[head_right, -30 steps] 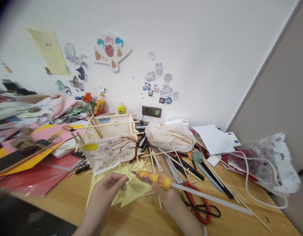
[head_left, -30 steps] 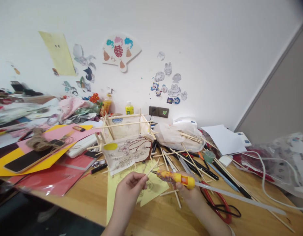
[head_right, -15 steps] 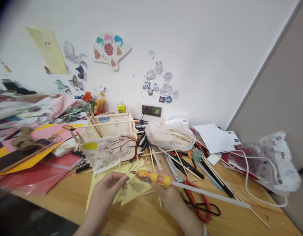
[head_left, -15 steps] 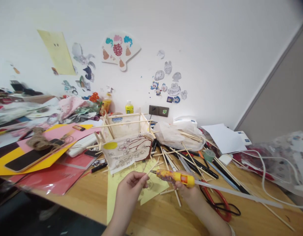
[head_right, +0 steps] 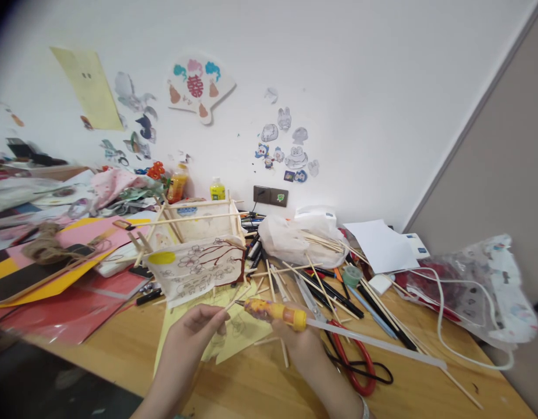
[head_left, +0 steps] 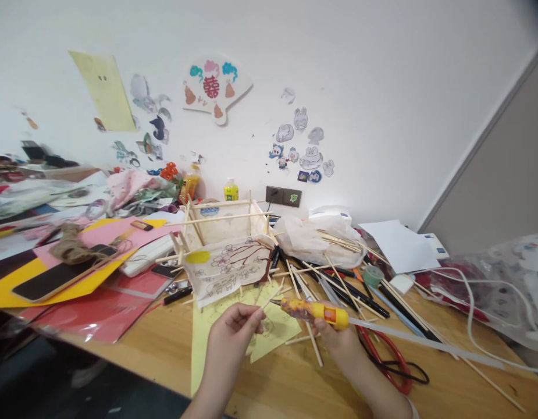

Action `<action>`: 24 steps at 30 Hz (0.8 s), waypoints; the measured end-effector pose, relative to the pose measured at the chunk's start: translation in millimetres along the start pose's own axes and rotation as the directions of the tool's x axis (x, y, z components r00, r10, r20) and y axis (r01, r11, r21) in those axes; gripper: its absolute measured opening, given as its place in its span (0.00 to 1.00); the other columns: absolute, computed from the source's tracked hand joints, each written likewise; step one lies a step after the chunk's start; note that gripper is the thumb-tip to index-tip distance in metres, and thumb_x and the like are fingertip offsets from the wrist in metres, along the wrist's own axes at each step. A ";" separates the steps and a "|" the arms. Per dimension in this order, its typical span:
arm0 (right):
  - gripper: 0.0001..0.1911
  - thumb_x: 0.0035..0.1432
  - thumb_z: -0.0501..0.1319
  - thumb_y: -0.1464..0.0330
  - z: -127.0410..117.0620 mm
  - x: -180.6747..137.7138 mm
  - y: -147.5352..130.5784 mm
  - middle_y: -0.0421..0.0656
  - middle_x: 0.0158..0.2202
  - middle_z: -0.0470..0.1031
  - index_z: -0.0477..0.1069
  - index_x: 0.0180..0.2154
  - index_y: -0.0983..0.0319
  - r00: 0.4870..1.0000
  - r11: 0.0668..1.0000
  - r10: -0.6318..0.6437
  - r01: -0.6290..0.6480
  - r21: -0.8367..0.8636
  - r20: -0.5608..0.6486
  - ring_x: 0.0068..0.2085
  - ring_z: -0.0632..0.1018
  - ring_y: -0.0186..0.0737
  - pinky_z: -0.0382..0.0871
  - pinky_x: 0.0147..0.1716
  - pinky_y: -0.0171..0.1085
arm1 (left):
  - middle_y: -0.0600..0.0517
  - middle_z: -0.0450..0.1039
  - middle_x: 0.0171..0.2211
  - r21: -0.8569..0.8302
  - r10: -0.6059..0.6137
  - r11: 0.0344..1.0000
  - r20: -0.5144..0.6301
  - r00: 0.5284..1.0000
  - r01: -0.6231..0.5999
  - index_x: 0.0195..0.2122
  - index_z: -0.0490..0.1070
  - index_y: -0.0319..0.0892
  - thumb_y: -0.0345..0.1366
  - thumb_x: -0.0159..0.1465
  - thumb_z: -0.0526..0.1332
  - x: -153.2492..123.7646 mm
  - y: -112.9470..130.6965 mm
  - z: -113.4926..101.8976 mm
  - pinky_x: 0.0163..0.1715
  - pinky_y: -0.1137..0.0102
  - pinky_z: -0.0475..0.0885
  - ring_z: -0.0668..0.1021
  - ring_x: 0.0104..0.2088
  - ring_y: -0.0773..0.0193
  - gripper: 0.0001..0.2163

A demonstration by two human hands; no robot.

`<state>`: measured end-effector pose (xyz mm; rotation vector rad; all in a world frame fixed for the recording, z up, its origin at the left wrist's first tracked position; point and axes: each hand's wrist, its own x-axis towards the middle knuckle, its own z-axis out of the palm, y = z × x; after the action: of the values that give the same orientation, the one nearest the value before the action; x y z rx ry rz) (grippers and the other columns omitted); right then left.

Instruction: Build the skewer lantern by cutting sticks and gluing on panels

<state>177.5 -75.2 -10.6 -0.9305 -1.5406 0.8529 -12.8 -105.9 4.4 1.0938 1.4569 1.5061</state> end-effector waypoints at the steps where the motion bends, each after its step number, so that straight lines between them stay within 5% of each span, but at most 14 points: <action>1: 0.21 0.50 0.59 0.48 0.4 -0.1 -0.4 0.43 0.23 0.76 0.75 0.30 0.60 1.000 1.000 0.009 -0.009 0.002 -0.020 0.23 0.75 0.40 0.74 0.25 0.37 | 0.54 0.72 0.17 0.002 -0.001 1.000 0.004 1.000 0.001 0.24 0.72 0.40 0.45 0.49 0.65 0.1 -0.1 0.1 0.23 0.73 0.67 0.73 0.21 0.66 0.12; 12: 0.20 0.50 0.59 0.50 -1.4 -2.9 12.6 0.42 0.25 0.76 0.75 0.30 0.60 0.996 0.996 0.083 -0.083 0.027 -0.013 0.26 0.76 0.41 0.74 0.28 0.38 | 0.53 0.72 0.17 0.034 0.012 0.999 -0.002 1.000 -0.012 0.24 0.72 0.41 0.46 0.50 0.64 -2.3 0.2 0.5 0.24 0.72 0.69 0.74 0.22 0.64 0.12; 19: 0.24 0.47 0.60 0.45 -2.5 -3.0 21.1 0.43 0.21 0.74 0.75 0.31 0.60 0.985 0.995 0.044 -0.058 -0.084 -0.168 0.26 0.76 0.45 0.74 0.27 0.41 | 0.53 0.72 0.18 0.036 0.013 0.999 -0.006 1.000 -0.012 0.25 0.71 0.40 0.46 0.51 0.63 -2.3 -1.3 -0.1 0.23 0.73 0.67 0.73 0.22 0.65 0.13; 24: 0.24 0.48 0.59 0.45 -2.7 -1.1 17.0 0.43 0.19 0.74 0.75 0.29 0.60 0.990 0.993 0.026 -0.042 -0.113 -0.141 0.26 0.77 0.45 0.73 0.24 0.39 | 0.55 0.71 0.17 -0.028 -0.009 1.000 0.000 1.000 0.009 0.24 0.71 0.40 0.45 0.50 0.64 -1.3 -0.3 -0.6 0.23 0.74 0.66 0.72 0.22 0.67 0.12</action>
<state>182.3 -68.7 -25.9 -1.0801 -1.4688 0.7133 -13.0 -107.3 4.0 1.0691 1.4347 1.5155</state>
